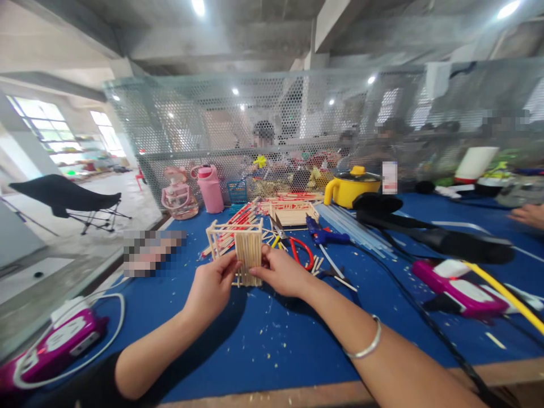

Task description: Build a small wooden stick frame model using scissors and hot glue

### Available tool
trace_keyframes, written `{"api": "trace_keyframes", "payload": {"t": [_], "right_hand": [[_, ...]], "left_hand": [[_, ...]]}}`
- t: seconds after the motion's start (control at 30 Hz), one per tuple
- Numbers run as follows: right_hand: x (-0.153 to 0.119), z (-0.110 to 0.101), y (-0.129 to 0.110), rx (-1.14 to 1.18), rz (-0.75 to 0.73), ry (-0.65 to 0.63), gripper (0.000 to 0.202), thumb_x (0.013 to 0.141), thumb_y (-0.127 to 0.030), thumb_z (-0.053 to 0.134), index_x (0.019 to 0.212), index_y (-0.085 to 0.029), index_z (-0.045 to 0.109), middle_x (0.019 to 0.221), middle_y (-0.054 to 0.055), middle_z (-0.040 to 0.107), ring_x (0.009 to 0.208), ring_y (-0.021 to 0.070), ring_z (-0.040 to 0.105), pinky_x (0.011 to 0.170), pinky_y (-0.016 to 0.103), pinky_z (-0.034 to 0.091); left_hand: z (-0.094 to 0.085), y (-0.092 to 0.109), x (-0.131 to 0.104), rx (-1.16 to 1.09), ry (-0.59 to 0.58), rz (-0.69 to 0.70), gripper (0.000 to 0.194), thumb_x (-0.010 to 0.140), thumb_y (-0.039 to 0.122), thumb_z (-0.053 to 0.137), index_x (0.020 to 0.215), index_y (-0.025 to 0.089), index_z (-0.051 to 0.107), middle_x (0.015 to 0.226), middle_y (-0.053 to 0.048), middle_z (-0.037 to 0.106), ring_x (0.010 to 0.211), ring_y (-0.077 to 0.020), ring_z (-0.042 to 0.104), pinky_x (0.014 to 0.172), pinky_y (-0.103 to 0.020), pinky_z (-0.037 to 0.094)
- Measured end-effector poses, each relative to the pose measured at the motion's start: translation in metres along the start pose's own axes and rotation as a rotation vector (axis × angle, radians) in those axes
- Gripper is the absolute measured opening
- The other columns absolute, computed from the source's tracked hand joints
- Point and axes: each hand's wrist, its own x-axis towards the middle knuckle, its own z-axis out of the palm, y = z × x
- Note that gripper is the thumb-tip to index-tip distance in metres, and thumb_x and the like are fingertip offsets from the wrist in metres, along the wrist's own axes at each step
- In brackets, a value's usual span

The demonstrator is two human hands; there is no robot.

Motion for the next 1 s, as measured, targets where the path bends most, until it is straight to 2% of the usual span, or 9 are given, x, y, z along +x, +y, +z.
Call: {"api": "trace_keyframes", "payload": {"t": [0.1, 0.3, 0.47, 0.63, 0.8, 1.0], "right_hand": [[-0.001, 0.0, -0.003, -0.077, 0.015, 0.008, 0.028, 0.081, -0.024, 0.057, 0.107, -0.017, 0.06, 0.097, 0.006, 0.065, 0.087, 0.0199, 0.061, 0.078, 0.032, 0.048], [-0.001, 0.0, -0.006, -0.121, 0.017, 0.019, 0.028, 0.081, -0.023, 0.057, 0.109, -0.016, 0.06, 0.095, 0.006, 0.065, 0.086, 0.0197, 0.061, 0.078, 0.032, 0.048], [0.001, 0.002, 0.003, -0.071, -0.005, 0.02, 0.032, 0.081, -0.022, 0.058, 0.113, -0.016, 0.058, 0.099, 0.007, 0.067, 0.087, 0.02, 0.063, 0.078, 0.033, 0.049], [0.001, 0.002, 0.006, -0.009, -0.031, 0.003, 0.032, 0.082, -0.021, 0.057, 0.114, -0.016, 0.059, 0.107, 0.007, 0.067, 0.092, 0.0209, 0.065, 0.084, 0.035, 0.05], [0.001, 0.004, 0.007, 0.016, -0.036, -0.003, 0.037, 0.082, -0.022, 0.057, 0.119, -0.018, 0.056, 0.112, 0.008, 0.067, 0.103, 0.0222, 0.063, 0.091, 0.037, 0.048], [0.001, 0.004, 0.009, -0.028, -0.035, 0.01, 0.035, 0.083, -0.023, 0.056, 0.118, -0.018, 0.056, 0.114, 0.008, 0.066, 0.104, 0.0211, 0.062, 0.088, 0.034, 0.049]], "left_hand": [[-0.002, -0.001, 0.0, -0.012, 0.004, -0.004, 0.026, 0.088, 0.023, 0.045, 0.09, 0.017, 0.07, 0.066, 0.0, 0.065, 0.058, -0.0123, 0.05, 0.056, -0.02, 0.037], [0.0, -0.005, 0.0, -0.152, 0.019, -0.055, 0.03, 0.087, 0.026, 0.047, 0.103, 0.018, 0.071, 0.074, -0.002, 0.069, 0.063, -0.0144, 0.056, 0.06, -0.022, 0.043], [0.002, -0.011, -0.001, -0.218, 0.022, -0.096, 0.03, 0.085, 0.029, 0.051, 0.104, 0.019, 0.071, 0.082, -0.003, 0.072, 0.068, -0.0162, 0.06, 0.064, -0.025, 0.047], [0.003, -0.015, -0.001, -0.308, 0.039, -0.177, 0.033, 0.084, 0.034, 0.053, 0.106, 0.018, 0.07, 0.08, -0.005, 0.07, 0.071, -0.0178, 0.062, 0.066, -0.028, 0.051], [0.004, -0.017, 0.001, -0.282, 0.056, -0.153, 0.032, 0.084, 0.034, 0.053, 0.106, 0.019, 0.07, 0.075, -0.004, 0.068, 0.071, -0.0178, 0.061, 0.067, -0.028, 0.051], [0.002, -0.013, 0.0, -0.219, 0.035, -0.1, 0.03, 0.086, 0.032, 0.051, 0.103, 0.019, 0.072, 0.077, -0.003, 0.07, 0.068, -0.017, 0.06, 0.065, -0.026, 0.049]]}}
